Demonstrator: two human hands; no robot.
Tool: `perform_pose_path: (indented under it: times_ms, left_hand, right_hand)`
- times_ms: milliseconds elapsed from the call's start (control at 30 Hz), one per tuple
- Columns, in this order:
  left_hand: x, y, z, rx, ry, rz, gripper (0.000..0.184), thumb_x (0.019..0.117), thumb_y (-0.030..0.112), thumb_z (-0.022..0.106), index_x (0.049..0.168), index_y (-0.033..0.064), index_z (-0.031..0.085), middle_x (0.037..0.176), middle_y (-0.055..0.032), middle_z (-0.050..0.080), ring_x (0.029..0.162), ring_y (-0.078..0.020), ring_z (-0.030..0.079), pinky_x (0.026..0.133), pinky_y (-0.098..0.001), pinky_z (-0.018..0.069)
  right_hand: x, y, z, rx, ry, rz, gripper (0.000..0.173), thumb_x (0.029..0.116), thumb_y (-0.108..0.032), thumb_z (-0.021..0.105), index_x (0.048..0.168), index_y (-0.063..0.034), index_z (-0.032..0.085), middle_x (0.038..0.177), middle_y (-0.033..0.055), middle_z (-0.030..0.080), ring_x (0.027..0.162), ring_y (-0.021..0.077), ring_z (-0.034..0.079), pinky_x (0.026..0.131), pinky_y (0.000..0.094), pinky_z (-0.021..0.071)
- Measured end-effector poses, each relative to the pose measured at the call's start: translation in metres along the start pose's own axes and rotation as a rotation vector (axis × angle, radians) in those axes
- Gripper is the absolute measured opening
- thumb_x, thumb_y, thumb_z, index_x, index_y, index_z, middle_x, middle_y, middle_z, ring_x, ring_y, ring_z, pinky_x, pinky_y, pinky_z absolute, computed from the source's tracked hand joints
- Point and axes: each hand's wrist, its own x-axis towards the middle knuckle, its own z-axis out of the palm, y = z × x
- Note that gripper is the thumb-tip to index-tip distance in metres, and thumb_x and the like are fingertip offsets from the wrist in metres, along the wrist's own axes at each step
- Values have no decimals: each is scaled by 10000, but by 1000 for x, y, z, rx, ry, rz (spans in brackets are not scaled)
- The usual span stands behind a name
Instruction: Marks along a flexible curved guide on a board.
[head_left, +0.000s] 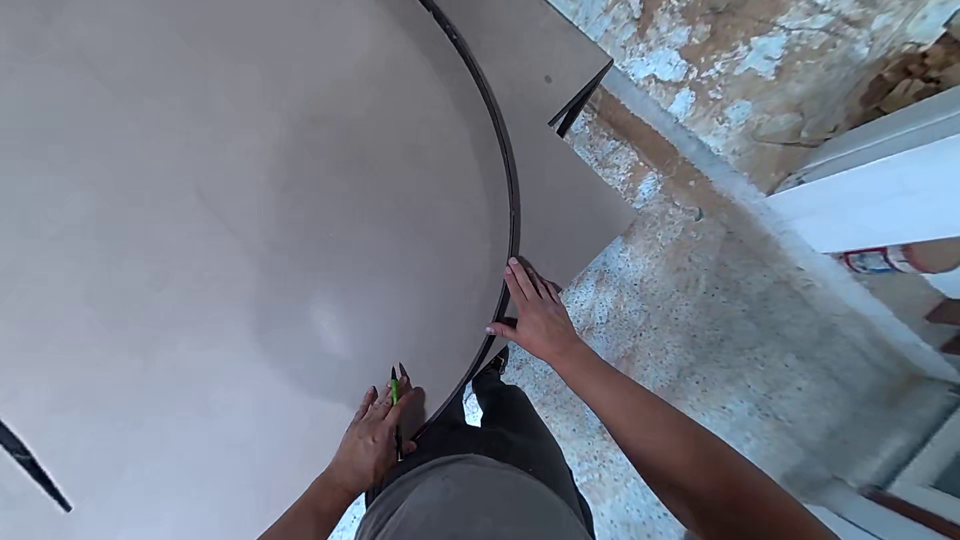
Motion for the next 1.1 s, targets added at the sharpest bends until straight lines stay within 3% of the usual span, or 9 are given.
perform_pose_path:
  times_ms: [100, 200, 233, 300, 433, 600, 833, 967, 1100]
  left_hand:
    - [8, 7, -23, -84, 91, 40, 688, 945, 489, 673, 1529, 170, 500, 1596, -70, 470, 1491, -242, 421, 1256, -556, 248]
    - [52, 17, -57, -417, 274, 143, 514, 1086, 452, 434, 1472, 143, 573, 1366, -33, 675, 1277, -183, 632, 1123, -472, 496]
    - [71, 24, -64, -574, 273, 134, 526, 1084, 475, 433, 1468, 147, 582, 1298, -31, 705, 1172, -150, 678, 1029, -426, 562]
    - [110, 40, -79, -849, 225, 62, 440, 1068, 421, 508, 1381, 149, 656, 1251, -13, 722, 1086, -115, 707, 977, -393, 598]
    - [174, 63, -85, -1048, 134, 10, 232, 1023, 219, 643, 1207, 99, 717, 1026, -21, 768, 920, -113, 737, 886, -362, 622]
    - [207, 67, -77, -911, 166, -15, 200, 1003, 253, 626, 1098, 107, 725, 837, -6, 748, 734, -111, 714, 723, -372, 616]
    - [314, 84, -147, -804, 257, -7, 308, 1072, 288, 537, 1182, 42, 685, 921, -95, 746, 858, -217, 732, 844, -483, 599]
    - [384, 83, -197, -834, 409, -62, 312, 1081, 304, 523, 1204, 63, 679, 948, -82, 754, 886, -227, 729, 864, -485, 582]
    - [383, 78, -199, -820, 435, -56, 343, 1074, 338, 530, 1174, 52, 690, 944, -102, 743, 884, -234, 726, 867, -497, 585]
  right_hand:
    - [0, 0, 0, 2, -1, 2, 1184, 812, -891, 505, 1660, -124, 198, 1749, 27, 103, 1584, 285, 212, 1249, 537, 273]
    - [1, 2, 1, 4, 15, -8, 1172, 825, -897, 469, 1652, -105, 221, 1744, 48, 130, 1582, 291, 218, 1255, 531, 263]
    - [0, 2, 2, 8, 17, -14, 1168, 827, -891, 476, 1650, -99, 228, 1741, 57, 143, 1579, 295, 226, 1252, 530, 268]
    - [-2, 0, 1, 7, 7, -17, 1174, 826, -888, 482, 1653, -100, 212, 1744, 62, 125, 1589, 283, 197, 1260, 522, 257]
    - [2, 2, 1, 9, 32, -25, 1179, 822, -880, 506, 1653, -99, 207, 1741, 65, 138, 1588, 278, 202, 1252, 529, 268]
    - [2, 2, 2, 8, 19, -15, 1170, 825, -864, 530, 1659, -116, 195, 1745, 50, 123, 1591, 289, 187, 1252, 541, 271]
    - [5, 5, 4, 30, 33, -6, 1183, 799, -893, 520, 1655, -132, 222, 1745, 29, 129, 1597, 286, 161, 1238, 569, 283]
    - [6, 4, 5, 1, 30, 13, 1208, 777, -916, 512, 1655, -136, 231, 1742, 28, 146, 1593, 285, 180, 1234, 566, 300]
    - [6, 4, 4, -13, 12, 13, 1192, 799, -924, 458, 1656, -129, 223, 1743, 35, 137, 1598, 278, 162, 1239, 559, 298]
